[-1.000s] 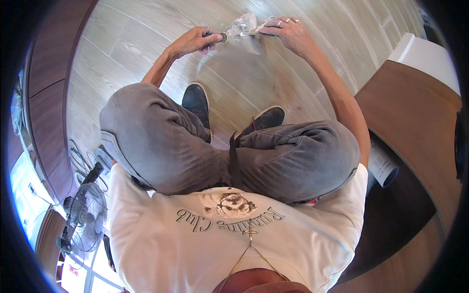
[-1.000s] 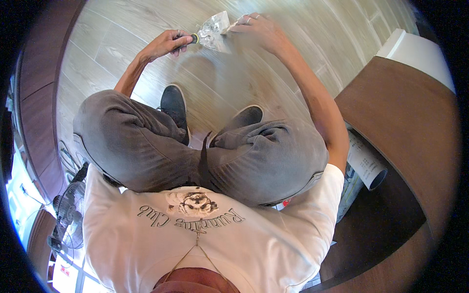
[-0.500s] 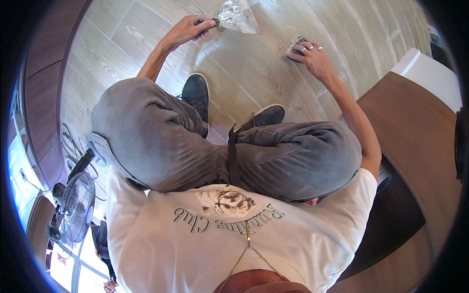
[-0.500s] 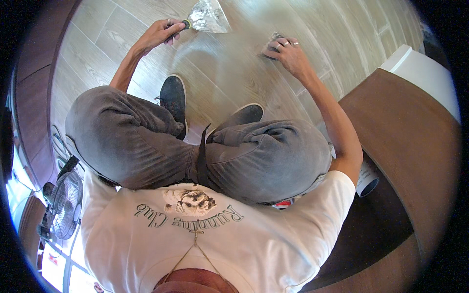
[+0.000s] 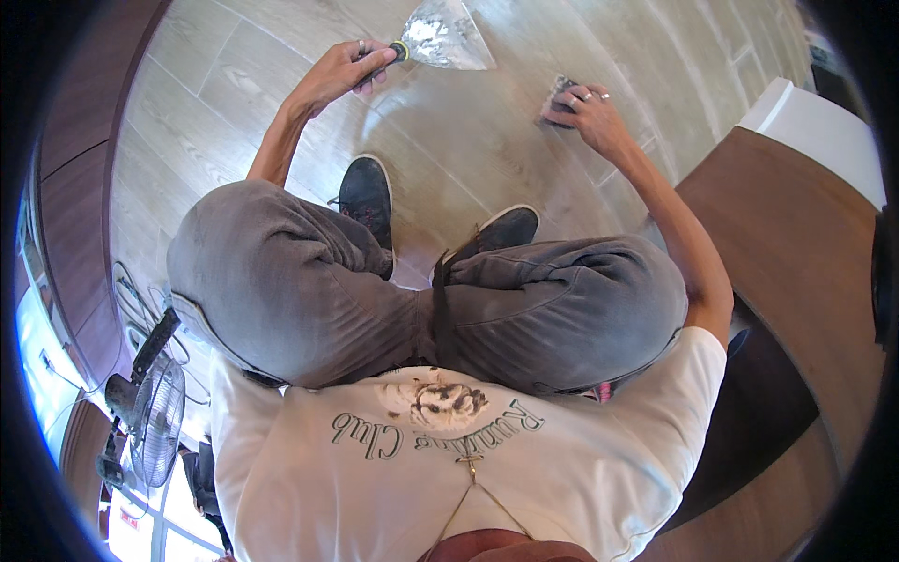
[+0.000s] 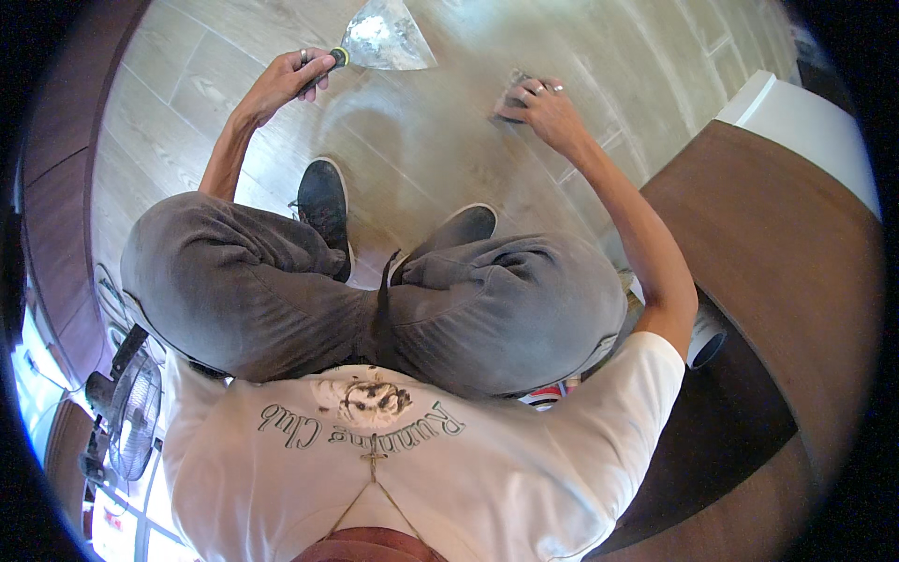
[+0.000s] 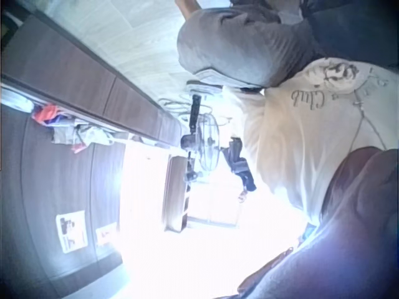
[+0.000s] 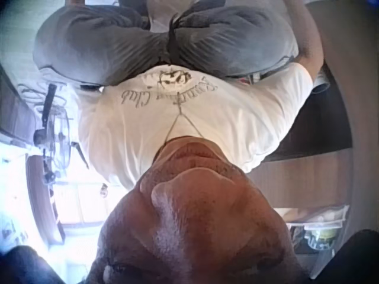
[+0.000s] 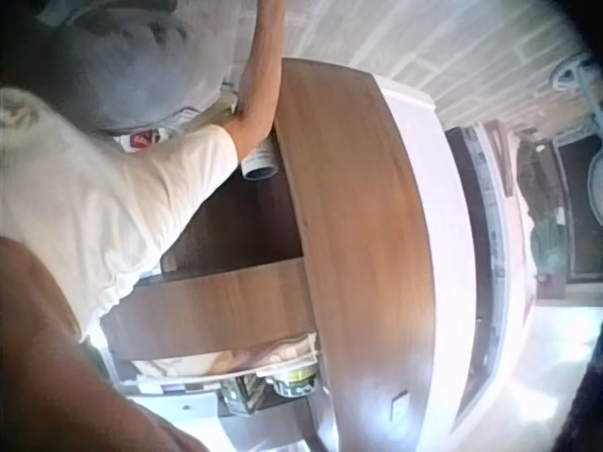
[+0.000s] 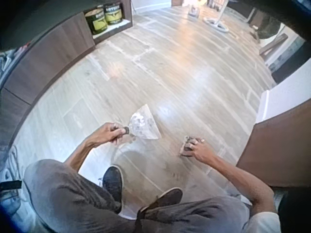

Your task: The person kneels on the floor and uses a trowel to scoop grout from a plastic sheet, then spreads it into the gaps between floor tiles. They use a sponge to wipe the surface and clean the tiles, then walk to a bathroom to rinse the sponge before returning to the floor to continue cleaning.

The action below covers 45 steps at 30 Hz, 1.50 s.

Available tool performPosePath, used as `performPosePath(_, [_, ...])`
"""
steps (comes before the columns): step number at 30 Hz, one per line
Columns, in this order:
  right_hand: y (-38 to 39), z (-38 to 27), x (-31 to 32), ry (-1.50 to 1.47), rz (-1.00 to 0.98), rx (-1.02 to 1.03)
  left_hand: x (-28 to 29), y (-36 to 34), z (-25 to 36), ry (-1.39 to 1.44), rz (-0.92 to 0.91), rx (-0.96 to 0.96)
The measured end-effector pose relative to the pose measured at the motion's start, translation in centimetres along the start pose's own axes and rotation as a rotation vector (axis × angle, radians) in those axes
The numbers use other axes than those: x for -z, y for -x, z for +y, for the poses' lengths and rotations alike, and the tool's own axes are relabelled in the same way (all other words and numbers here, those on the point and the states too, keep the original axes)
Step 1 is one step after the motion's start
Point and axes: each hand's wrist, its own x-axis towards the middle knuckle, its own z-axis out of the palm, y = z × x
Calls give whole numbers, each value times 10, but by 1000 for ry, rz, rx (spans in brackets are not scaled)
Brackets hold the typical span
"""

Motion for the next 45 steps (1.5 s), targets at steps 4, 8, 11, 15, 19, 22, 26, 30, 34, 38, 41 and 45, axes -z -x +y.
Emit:
performPosePath(4, [10, -4, 10, -35, 35, -29, -3, -2, -2, -1, -38, -27])
performPosePath(8, [14, -18, 2, -32, 56, -77, 1, -5, 3, 10, -79, 3])
performPosePath(11, [34, -10, 2, -37, 28, -63, 0, -2, 4, 9, -52, -2])
performPosePath(15, [19, -4, 8, -11, 21, -84, -2, -5, 4, 26, -74, 9])
performPosePath(19, [-18, -9, -2, -14, 91, -93, -5, -8, 9, -13, -120, 0])
performPosePath(22, [-8, -11, -13, -9, 93, -72, 0, -4, 3, -14, -71, -23])
performPosePath(26, [52, 2, -2, -8, -47, -40, 3, -3, 0, 21, -72, -10])
performPosePath(30, [51, -10, 12, -70, -30, -95, -4, -2, 9, 19, -88, -15])
performPosePath(34, [38, -29, -3, -20, 79, -119, -6, -4, 14, -25, -106, -29])
performPosePath(38, [60, -18, 2, -35, -17, -111, -2, -5, 11, 21, -89, -17])
performPosePath(41, [41, -8, 14, -30, -68, -103, -2, -4, 11, 37, -85, -1])
performPosePath(45, [-44, -7, -6, -70, 108, -110, -2, -1, 14, 86, -67, -2])
